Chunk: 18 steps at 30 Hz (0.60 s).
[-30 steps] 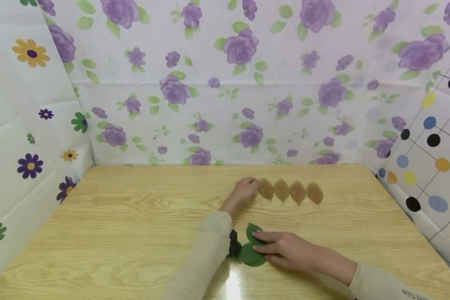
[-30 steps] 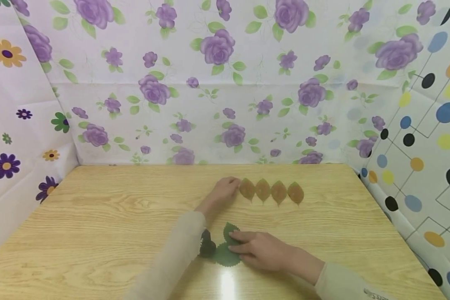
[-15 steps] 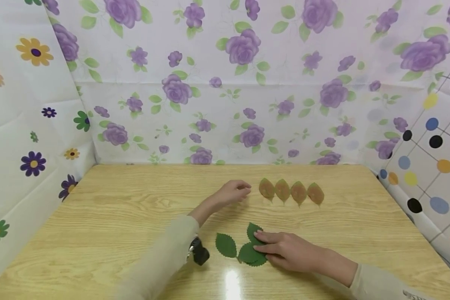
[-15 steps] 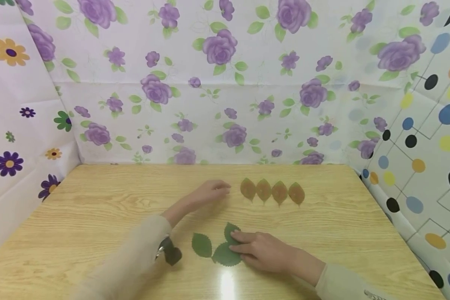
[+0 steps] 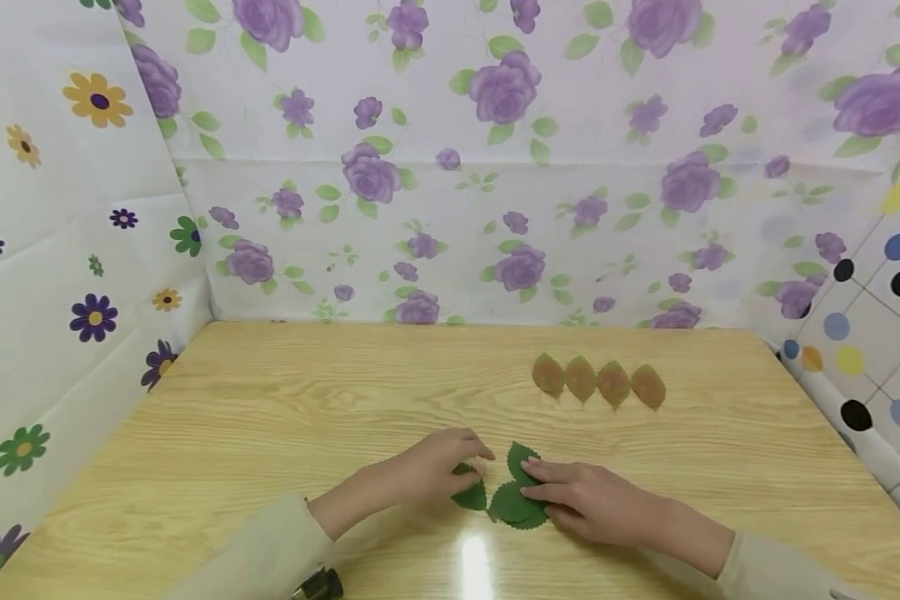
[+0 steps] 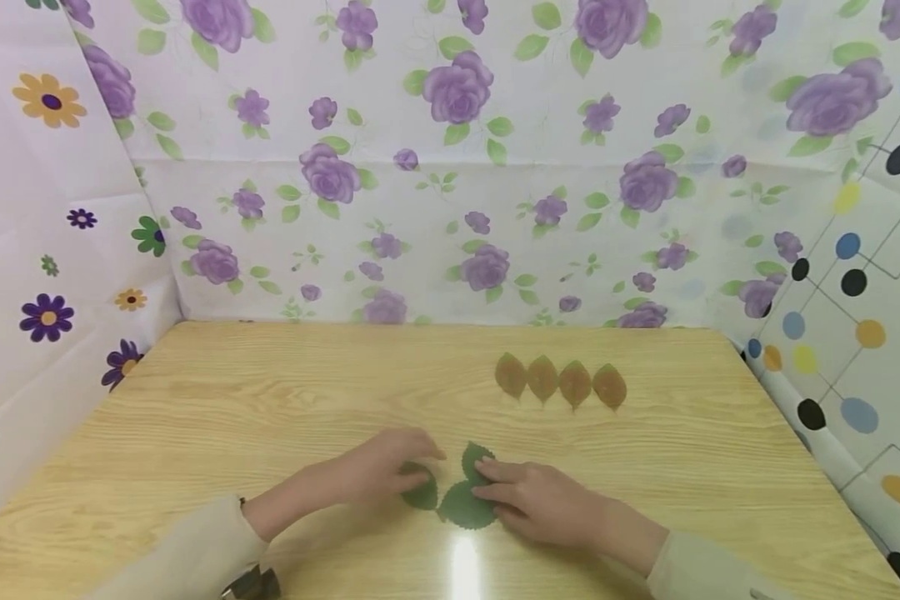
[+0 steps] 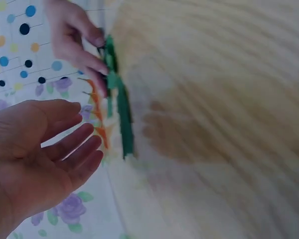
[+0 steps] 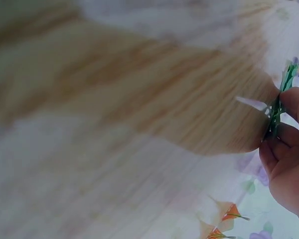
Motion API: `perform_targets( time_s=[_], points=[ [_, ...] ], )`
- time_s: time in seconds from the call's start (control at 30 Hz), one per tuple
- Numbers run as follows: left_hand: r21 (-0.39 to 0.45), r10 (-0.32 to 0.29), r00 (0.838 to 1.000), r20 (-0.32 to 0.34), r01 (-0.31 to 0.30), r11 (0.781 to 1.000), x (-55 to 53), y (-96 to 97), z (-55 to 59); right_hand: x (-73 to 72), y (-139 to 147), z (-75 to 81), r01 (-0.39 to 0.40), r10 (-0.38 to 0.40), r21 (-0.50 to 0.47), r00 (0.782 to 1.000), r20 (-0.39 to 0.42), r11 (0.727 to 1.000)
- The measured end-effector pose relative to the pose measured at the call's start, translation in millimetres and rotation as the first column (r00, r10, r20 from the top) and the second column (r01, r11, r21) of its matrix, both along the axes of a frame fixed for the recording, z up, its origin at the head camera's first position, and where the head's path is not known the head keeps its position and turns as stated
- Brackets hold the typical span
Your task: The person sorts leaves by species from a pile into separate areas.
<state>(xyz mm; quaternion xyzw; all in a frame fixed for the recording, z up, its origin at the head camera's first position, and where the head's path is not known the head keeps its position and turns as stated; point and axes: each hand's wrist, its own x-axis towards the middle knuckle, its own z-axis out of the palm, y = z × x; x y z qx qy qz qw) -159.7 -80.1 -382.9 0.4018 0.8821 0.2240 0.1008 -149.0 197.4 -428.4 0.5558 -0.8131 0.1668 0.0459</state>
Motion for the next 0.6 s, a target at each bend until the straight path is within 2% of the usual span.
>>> perform_targets(
  time_s=[0.17, 0.33, 0.43, 0.6],
  points=[
    [-0.117, -0.074, 0.997, -0.026, 0.070, 0.991, 7.4, -11.1, -3.7, 0.1, -1.1, 0.5, -0.005, 0.005, 0.010, 1.000, 0.015, 1.000],
    [-0.174, -0.140, 0.978, -0.155, 0.113, 0.978, 7.3, -13.7, -9.1, 0.4, 0.1, 0.6, 0.006, -0.006, 0.015, 1.000, 0.015, 1.000],
    [-0.179, -0.132, 0.974, -0.182, 0.100, 0.979, 5.8, -13.0, -10.0, 0.3, 1.3, 0.1, 0.012, -0.013, 0.022, 1.000, 0.023, 1.000],
    [-0.156, -0.085, 0.985, -0.151, 0.061, 0.986, 2.4, -12.0, -9.8, 1.3, 2.3, 1.1, 0.015, -0.016, 0.024, 0.999, 0.036, 1.000]
  ],
)
